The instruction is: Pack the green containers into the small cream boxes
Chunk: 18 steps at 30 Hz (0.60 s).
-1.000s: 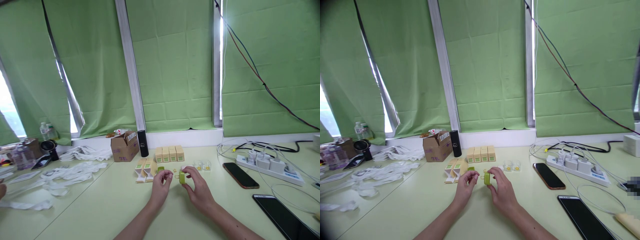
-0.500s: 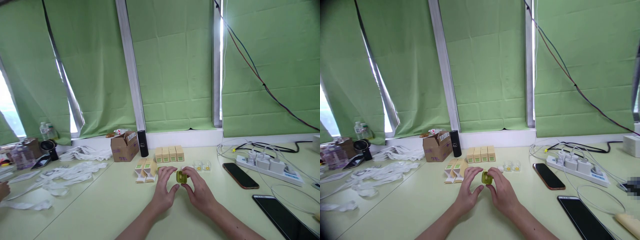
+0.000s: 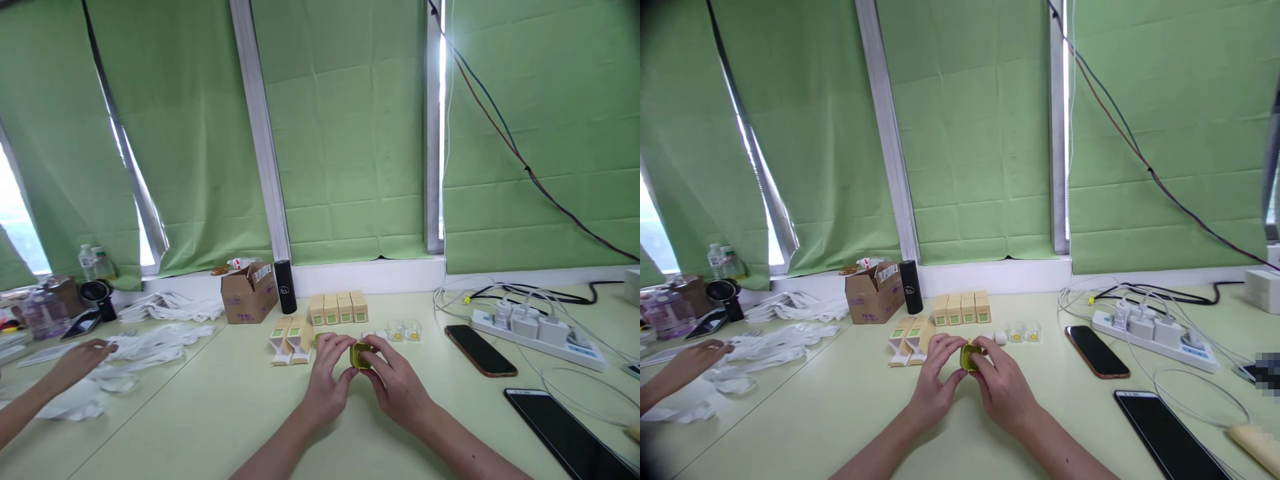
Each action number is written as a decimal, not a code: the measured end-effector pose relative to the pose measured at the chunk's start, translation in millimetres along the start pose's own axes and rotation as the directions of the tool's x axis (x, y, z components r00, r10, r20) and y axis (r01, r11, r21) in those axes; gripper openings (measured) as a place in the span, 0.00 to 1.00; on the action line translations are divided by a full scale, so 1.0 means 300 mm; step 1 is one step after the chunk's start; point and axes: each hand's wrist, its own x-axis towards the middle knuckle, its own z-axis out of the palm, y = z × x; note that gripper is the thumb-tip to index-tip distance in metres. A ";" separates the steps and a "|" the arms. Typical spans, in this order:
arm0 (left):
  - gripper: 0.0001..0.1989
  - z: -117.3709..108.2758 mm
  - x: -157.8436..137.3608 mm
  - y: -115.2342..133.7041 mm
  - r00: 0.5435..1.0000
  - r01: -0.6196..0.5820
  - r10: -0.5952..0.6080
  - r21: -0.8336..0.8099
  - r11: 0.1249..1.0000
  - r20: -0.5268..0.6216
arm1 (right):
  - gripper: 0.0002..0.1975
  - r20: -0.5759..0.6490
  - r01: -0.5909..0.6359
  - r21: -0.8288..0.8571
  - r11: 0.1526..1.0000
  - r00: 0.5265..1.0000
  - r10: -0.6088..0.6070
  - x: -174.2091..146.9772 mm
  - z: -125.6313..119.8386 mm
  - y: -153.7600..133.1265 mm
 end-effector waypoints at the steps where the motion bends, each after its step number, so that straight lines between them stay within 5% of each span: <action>1: 0.20 0.000 0.000 0.001 1.000 -0.005 0.005 0.003 1.000 -0.002 | 0.18 -0.002 0.001 -0.002 1.000 1.000 -0.001 0.002 -0.002 -0.003; 18: 0.18 -0.005 0.001 0.022 1.000 -0.015 0.015 0.027 1.000 -0.018 | 0.18 -0.023 -0.008 0.030 1.000 1.000 0.009 0.012 -0.008 -0.016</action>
